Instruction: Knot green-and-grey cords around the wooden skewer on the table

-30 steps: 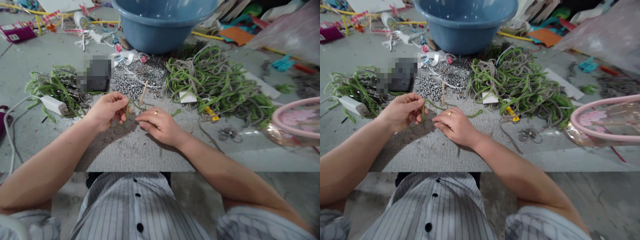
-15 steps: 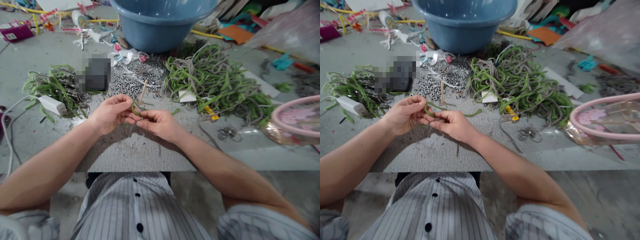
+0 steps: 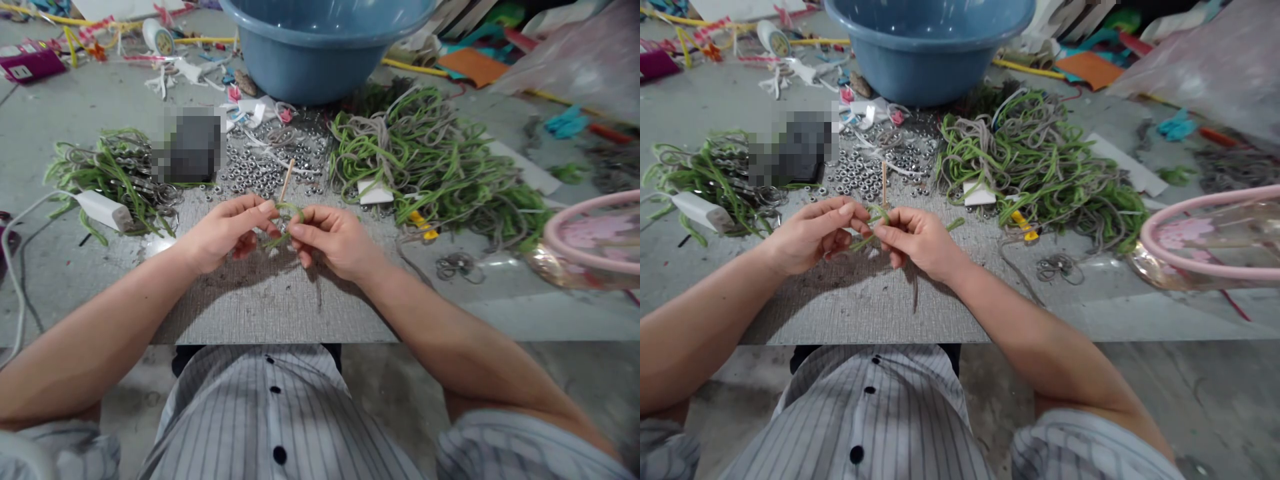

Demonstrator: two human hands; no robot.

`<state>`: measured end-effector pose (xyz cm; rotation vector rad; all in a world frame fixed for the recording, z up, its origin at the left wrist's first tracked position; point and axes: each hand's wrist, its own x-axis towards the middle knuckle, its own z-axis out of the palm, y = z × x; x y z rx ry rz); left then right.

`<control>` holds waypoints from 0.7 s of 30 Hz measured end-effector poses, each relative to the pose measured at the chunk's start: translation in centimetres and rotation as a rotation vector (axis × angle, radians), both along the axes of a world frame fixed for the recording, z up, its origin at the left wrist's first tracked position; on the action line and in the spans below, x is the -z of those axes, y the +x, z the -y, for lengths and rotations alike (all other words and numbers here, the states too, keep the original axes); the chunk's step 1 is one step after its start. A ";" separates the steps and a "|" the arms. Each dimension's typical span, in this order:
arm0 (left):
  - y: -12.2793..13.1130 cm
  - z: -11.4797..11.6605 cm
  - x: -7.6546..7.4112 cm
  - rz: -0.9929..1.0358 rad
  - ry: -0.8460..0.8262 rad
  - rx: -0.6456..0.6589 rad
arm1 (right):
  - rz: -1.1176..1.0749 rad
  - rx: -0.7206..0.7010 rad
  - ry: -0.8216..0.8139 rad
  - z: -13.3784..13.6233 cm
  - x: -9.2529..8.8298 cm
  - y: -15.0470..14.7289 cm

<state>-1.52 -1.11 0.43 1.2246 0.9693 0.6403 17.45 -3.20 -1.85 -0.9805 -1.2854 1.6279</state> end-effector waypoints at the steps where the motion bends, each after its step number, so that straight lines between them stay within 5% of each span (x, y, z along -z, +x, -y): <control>1: -0.1 0.1 0.0 -0.026 0.000 0.039 | -0.021 0.014 -0.002 -0.1 0.0 0.1; 7: -0.6 0.0 -0.5 -0.200 -0.051 0.299 | -0.053 0.108 -0.011 -0.4 0.2 0.5; 11: -0.7 -0.4 -0.6 -0.369 0.125 0.344 | -0.017 0.076 0.014 -0.5 0.2 0.8; 14: -0.5 -0.3 -0.4 -0.619 0.486 0.204 | -0.010 0.042 0.008 -0.5 0.1 0.9; 17: -0.6 0.1 -0.2 -0.717 0.819 -0.106 | -0.017 0.035 0.005 -0.5 0.3 0.9; 19: -0.7 0.6 -0.2 -0.666 0.917 -0.231 | 0.002 0.033 0.015 -0.5 0.4 0.8; 21: -0.8 1.2 -0.2 -0.565 0.930 -0.206 | 0.046 0.020 0.034 -0.4 0.4 0.6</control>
